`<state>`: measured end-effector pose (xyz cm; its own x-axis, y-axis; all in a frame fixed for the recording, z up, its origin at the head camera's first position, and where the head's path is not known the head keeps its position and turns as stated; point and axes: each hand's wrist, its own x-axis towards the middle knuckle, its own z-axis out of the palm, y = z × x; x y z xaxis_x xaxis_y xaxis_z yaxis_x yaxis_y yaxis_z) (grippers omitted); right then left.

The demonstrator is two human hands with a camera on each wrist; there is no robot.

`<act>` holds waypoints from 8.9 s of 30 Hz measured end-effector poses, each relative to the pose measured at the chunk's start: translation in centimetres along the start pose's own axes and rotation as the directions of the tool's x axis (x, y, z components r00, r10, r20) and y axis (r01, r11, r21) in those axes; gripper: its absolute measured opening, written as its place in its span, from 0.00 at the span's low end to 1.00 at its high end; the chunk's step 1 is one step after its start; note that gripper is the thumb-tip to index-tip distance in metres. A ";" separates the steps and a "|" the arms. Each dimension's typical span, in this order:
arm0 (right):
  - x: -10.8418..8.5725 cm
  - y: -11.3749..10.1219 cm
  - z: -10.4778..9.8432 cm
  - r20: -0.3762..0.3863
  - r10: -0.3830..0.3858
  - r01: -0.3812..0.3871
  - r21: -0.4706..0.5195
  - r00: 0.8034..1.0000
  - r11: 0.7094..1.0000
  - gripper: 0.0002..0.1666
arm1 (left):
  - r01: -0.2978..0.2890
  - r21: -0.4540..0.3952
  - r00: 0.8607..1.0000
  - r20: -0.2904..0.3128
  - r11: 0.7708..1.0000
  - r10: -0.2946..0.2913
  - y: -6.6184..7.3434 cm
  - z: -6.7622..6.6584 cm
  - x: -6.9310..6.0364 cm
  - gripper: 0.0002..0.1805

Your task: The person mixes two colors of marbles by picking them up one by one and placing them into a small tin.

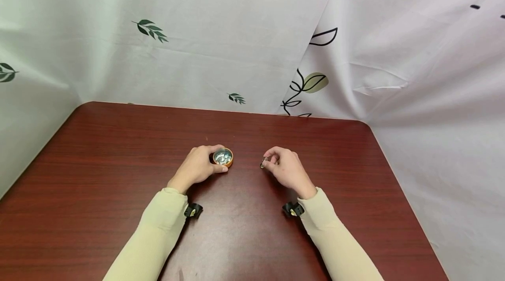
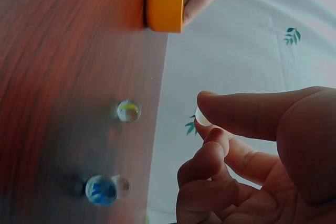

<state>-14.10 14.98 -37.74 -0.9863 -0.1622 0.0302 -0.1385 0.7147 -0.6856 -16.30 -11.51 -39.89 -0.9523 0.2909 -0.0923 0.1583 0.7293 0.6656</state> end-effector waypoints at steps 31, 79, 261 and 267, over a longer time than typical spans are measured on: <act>1.1 -2.7 3.0 0.019 -0.070 0.069 0.013 0.997 0.998 0.04 | -0.002 0.000 1.000 -0.003 1.000 0.002 0.0 -0.1 0.1 0.32; 2.6 -5.0 6.4 0.069 -0.089 0.088 0.013 0.994 0.996 0.08 | -0.044 0.010 0.999 -0.015 0.999 0.044 0.1 0.0 0.1 0.30; -2.1 4.5 -1.8 0.099 0.026 -0.033 0.067 0.995 0.997 0.10 | 0.004 0.004 1.000 -0.004 1.000 -0.004 0.0 0.0 0.1 0.35; -2.1 4.9 -1.7 0.124 0.045 -0.054 0.070 0.991 0.996 0.10 | 0.006 0.004 1.000 -0.006 1.000 -0.006 0.1 -0.1 0.2 0.35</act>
<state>-12.86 20.01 -39.89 -0.9728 -0.2131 -0.0912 -0.0785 0.6732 -0.7353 -16.47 -11.43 -39.79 -0.9548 0.2826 -0.0920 0.1533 0.7333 0.6624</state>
